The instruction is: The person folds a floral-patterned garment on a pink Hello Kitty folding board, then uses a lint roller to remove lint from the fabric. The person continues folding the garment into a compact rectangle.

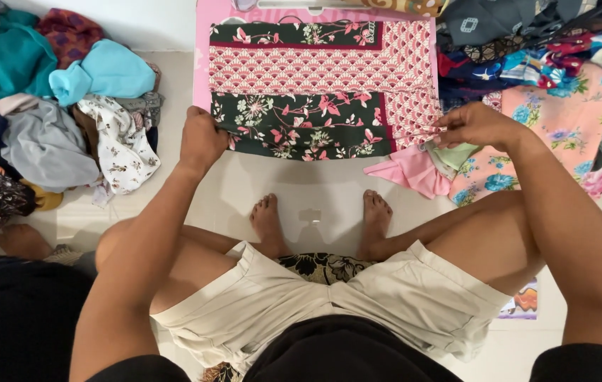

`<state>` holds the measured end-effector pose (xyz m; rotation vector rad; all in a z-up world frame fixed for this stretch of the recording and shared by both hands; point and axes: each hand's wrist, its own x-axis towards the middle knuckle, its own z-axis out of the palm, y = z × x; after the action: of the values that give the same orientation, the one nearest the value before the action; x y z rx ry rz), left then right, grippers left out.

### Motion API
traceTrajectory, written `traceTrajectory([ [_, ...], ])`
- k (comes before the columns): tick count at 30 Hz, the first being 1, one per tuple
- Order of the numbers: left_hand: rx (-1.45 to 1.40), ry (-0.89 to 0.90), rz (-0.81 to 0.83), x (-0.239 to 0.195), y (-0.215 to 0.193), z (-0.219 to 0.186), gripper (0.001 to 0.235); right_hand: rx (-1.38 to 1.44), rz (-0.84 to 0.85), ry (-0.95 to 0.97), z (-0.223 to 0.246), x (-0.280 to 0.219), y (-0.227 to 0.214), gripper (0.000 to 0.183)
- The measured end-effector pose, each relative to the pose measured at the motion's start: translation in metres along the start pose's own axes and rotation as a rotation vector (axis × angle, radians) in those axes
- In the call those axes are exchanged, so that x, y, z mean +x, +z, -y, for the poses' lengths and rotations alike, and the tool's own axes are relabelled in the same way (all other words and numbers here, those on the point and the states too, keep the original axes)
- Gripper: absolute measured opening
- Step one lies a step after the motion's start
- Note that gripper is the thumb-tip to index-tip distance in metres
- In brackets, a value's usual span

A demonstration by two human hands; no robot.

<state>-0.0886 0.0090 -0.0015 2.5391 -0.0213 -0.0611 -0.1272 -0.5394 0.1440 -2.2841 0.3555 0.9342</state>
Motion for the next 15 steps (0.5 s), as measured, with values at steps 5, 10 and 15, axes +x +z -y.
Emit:
traceTrajectory([
  [5,0.015,0.014,-0.013,-0.018,0.007,0.013,0.019,0.088,0.050,-0.031,-0.004,0.004,0.009,0.045],
  [10,0.102,0.130,-0.088,-0.044,0.006,0.022,0.027,0.070,0.089,-0.010,-0.006,0.017,0.010,0.036],
  [15,-0.028,-0.049,0.030,-0.064,-0.005,0.009,0.055,0.107,0.087,0.004,-0.008,0.019,0.010,0.032],
])
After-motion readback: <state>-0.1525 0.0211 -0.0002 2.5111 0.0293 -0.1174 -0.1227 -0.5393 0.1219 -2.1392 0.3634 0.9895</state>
